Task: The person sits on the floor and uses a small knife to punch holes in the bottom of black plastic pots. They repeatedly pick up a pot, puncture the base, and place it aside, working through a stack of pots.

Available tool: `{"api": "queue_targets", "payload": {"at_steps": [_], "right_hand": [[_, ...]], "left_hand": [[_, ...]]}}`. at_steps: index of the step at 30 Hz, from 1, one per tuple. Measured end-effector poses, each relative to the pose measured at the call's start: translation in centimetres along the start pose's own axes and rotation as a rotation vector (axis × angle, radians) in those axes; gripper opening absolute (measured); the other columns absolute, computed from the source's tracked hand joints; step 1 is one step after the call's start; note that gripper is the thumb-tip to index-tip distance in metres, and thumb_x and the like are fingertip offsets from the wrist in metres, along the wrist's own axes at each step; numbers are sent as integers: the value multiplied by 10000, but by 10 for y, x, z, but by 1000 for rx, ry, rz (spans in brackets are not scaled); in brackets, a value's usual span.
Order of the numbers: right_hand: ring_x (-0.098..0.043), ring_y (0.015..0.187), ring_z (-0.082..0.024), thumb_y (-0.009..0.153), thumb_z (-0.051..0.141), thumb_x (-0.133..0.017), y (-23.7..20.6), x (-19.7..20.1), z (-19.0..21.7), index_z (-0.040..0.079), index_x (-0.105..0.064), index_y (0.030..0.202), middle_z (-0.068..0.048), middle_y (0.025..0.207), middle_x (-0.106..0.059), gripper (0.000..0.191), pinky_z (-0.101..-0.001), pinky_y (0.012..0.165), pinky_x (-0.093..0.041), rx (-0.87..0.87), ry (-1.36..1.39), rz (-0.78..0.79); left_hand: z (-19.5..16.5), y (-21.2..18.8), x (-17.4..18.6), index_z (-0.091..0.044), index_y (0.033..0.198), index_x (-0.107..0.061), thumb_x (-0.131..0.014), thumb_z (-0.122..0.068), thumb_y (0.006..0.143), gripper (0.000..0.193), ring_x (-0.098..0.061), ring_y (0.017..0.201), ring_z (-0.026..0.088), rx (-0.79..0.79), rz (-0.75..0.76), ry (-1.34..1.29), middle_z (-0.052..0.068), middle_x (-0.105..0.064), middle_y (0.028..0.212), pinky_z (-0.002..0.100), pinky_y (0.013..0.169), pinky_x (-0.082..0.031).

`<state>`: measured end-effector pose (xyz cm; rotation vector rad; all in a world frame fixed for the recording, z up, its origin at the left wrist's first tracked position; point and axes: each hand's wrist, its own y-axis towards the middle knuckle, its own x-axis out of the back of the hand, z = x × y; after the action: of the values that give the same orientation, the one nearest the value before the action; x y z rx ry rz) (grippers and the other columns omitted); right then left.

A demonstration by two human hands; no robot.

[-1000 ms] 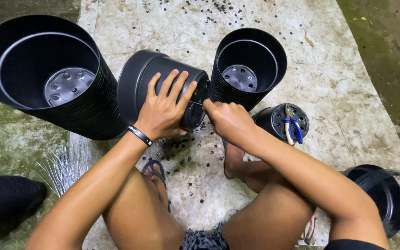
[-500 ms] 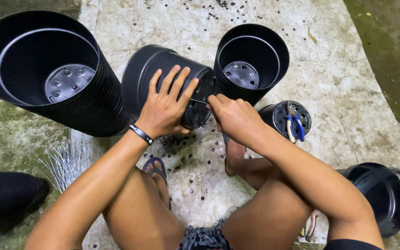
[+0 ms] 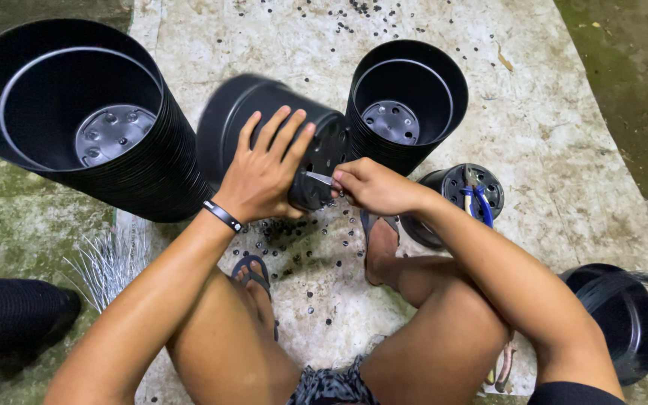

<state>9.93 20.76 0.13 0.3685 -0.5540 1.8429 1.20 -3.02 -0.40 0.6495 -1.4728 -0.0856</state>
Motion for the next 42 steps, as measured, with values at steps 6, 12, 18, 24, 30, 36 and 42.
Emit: {"api": "queue_targets", "payload": {"at_steps": [6,12,18,24,30,36,42], "right_hand": [[-623,662,-268,1021,234,-596,-22,20,0,19,-665,1036,-147,736,-634,226,-404,613,-509,171,-341,-270],[-661,754,-346,942,154,-688,-24,22,9,39,-719,1106,-136,877,-664,203,-442,627,-519,356,-822,-570],[-616,755,-259,897,179,-726,-24,21,17,18,-726,1110,-91,845,-607,268,-385,614,-505,470,-1059,-609],[-617,778,-209,860,117,-657,-20,20,13,30,-713,1204,-63,876,-602,359,-330,619,-514,510,-1292,-594],[-677,645,-281,959,144,-624,-17,12,8,36,-674,975,-104,789,-651,120,-408,480,-501,290,-1109,-546],[-666,704,-430,1057,249,-552,-6,11,-5,5,-677,940,-246,721,-670,298,-475,618,-520,25,-623,-419],[-590,630,-346,1090,277,-479,4,30,-18,-14,-711,850,-207,653,-633,443,-435,632,-485,-170,-105,-105]], "left_hand": [[6,-7,-1,17,1535,-298,-956,-606,401,1451,-308,1489,410,121,-1,-217,236,-357,1566,601,1198,-219],[7,-8,-3,16,1535,-302,-951,-626,404,1454,-298,1491,401,122,15,-291,242,-356,1561,599,1199,-224],[2,-4,-3,16,1530,-305,-947,-628,396,1453,-305,1484,406,97,39,-293,241,-366,1556,593,1195,-224],[-3,-2,3,2,1522,-327,-939,-619,389,1429,-333,1454,420,45,66,-248,240,-381,1543,599,1171,-245],[-10,0,12,-23,1503,-400,-948,-556,380,1358,-373,1440,395,-29,53,-80,215,-418,1540,622,1145,-273],[-12,5,12,-63,1500,-425,-955,-525,326,1368,-362,1447,391,-79,122,6,205,-408,1555,638,1134,-265],[-11,0,10,-74,1512,-422,-950,-534,337,1368,-343,1469,384,-89,105,4,200,-389,1582,636,1153,-251]]}}
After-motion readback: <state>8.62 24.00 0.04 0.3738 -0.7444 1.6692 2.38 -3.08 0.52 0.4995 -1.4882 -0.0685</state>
